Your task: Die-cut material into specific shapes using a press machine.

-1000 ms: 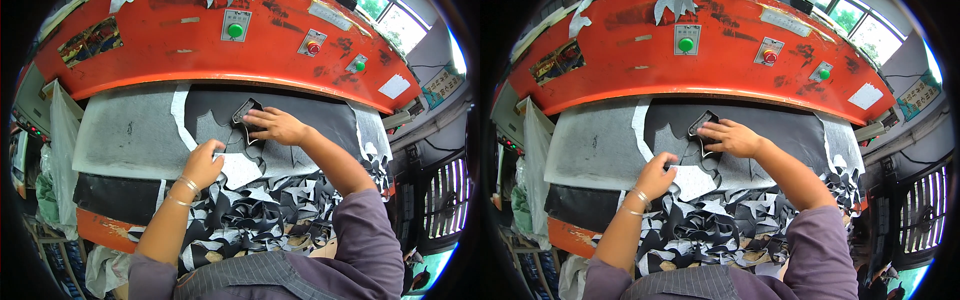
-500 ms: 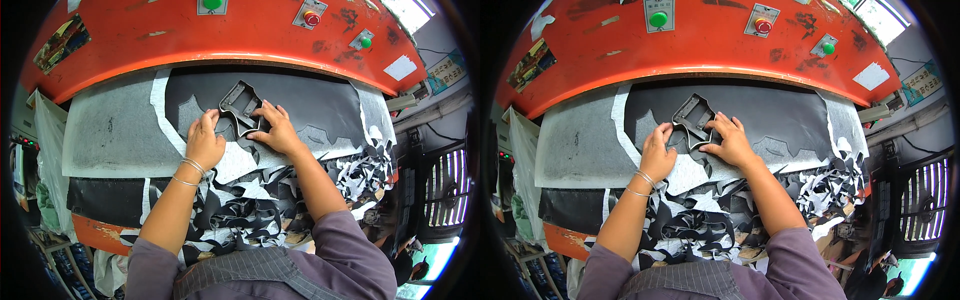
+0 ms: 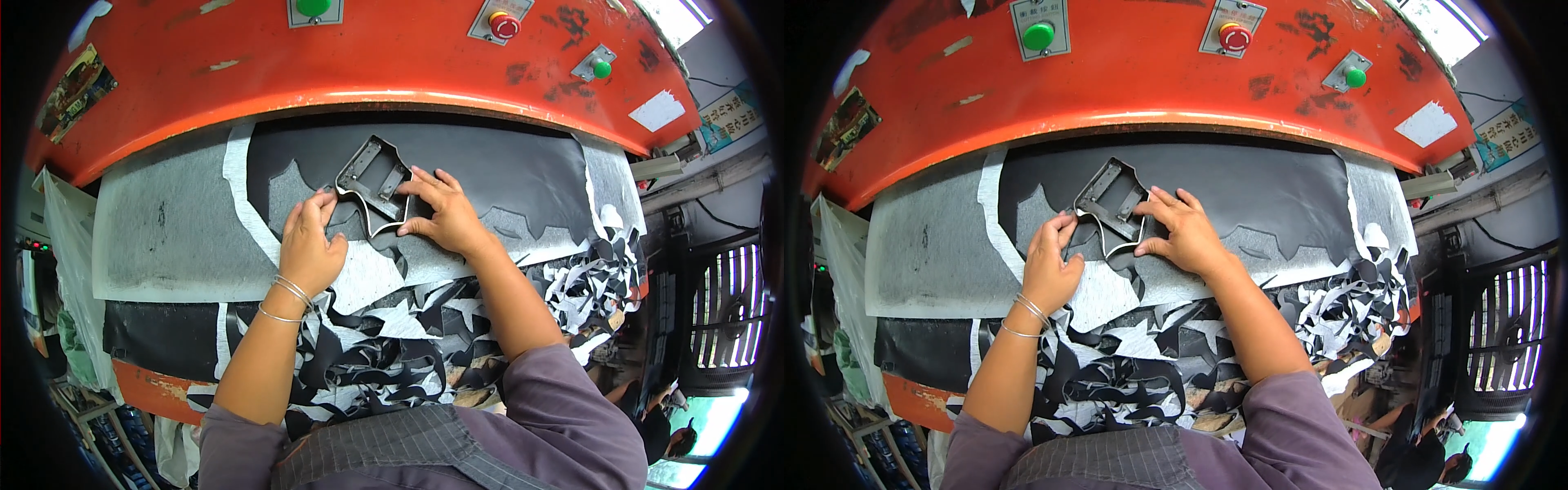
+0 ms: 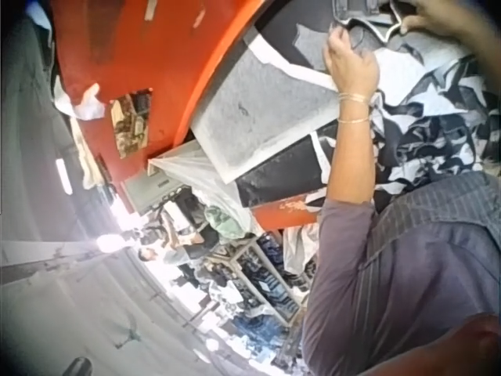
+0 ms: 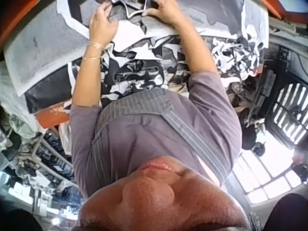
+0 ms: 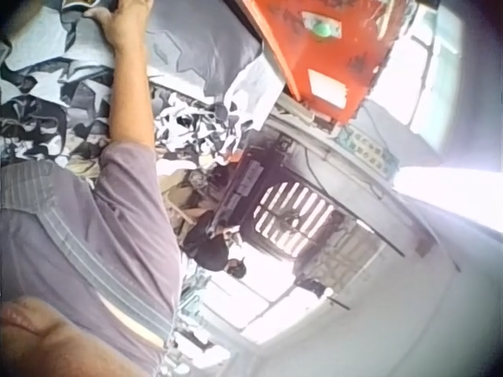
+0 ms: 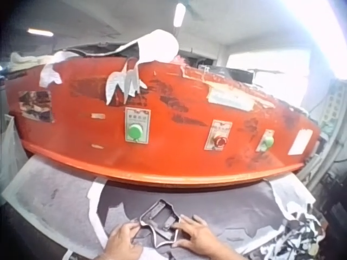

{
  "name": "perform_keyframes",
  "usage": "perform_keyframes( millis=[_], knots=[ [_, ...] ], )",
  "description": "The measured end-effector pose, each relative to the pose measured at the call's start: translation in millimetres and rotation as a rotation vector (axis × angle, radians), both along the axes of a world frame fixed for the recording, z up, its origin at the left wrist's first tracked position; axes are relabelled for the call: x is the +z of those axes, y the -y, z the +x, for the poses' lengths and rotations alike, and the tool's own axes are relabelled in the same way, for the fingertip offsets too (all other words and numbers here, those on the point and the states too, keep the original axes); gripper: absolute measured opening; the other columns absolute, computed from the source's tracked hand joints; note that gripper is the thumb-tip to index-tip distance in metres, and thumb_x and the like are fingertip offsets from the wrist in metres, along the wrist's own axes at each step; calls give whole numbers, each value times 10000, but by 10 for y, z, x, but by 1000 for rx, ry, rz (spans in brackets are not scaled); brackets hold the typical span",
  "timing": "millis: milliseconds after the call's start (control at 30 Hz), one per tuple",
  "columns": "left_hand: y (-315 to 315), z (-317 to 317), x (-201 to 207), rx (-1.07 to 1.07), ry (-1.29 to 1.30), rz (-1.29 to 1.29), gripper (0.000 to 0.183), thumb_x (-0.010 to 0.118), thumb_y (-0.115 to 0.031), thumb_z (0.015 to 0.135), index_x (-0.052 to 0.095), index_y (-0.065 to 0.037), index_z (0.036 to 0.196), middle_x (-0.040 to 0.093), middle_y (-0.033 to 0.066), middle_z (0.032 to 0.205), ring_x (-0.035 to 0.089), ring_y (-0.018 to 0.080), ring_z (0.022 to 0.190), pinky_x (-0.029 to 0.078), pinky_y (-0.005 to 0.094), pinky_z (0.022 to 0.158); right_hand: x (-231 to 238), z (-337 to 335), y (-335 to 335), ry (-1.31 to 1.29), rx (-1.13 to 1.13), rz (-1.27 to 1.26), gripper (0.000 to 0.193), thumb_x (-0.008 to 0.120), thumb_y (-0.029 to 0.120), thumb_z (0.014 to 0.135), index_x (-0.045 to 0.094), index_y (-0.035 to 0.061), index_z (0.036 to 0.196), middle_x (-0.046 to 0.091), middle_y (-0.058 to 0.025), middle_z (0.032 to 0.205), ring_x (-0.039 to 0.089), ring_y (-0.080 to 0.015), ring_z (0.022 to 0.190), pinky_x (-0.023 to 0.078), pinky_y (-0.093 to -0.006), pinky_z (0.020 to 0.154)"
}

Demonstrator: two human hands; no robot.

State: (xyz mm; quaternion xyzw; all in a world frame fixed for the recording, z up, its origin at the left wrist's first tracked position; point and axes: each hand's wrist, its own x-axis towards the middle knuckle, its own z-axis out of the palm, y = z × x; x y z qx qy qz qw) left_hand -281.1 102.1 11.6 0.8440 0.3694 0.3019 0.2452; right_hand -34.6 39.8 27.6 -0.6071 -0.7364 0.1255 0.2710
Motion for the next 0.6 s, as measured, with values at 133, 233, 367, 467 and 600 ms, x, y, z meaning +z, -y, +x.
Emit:
perform_keyframes(
  millis=[133, 233, 367, 467, 600],
  knots=[
    [20, -2, 48, 4, 9, -31, 467, 593, -12, 730, 420, 8, 1162, 583, 184, 1277, 459, 339, 1258, 336, 392, 1049, 37, 11, 18, 8, 19, 7, 580, 774, 429, 665, 598, 134, 1133, 599, -175, 1231, 431, -303, 1316, 282, -481, 1100],
    [28, 51, 88, 10, 1, -62, 452, 591, -42, 738, 414, 4, 1151, 594, 181, 1259, 451, 326, 1280, 321, 412, 1062, 28, 66, 64, 33, 6, 34, 586, 773, 438, 662, 602, 136, 1134, 587, -179, 1251, 434, -298, 1313, 281, -480, 1101],
    [116, -56, 250, 45, 67, -252, 437, 623, -99, 770, 485, -9, 1175, 556, 189, 1292, 439, 352, 1284, 350, 405, 1046, 350, -3, 236, -84, -26, 93, 619, 782, 385, 690, 588, 106, 1207, 565, -176, 1287, 459, -291, 1291, 323, -454, 1083],
    [194, -157, 583, 114, 174, 26, 269, 630, -102, 822, 604, -29, 1080, 582, 176, 1217, 533, 339, 1163, 473, 357, 885, 765, 341, 525, -505, -262, 515, 580, 765, 257, 775, 545, 60, 1274, 584, -99, 1263, 522, -247, 1220, 387, -376, 1042],
    [477, 53, 1591, 126, 548, 548, 72, 619, -82, 870, 640, -24, 832, 623, 96, 811, 565, 261, 762, 434, 343, 690, 1774, 995, 874, -752, -691, 1227, 469, 416, 356, 1015, 435, -11, 1306, 539, -132, 1273, 513, -221, 1158, 393, -353, 1016]
  ],
)
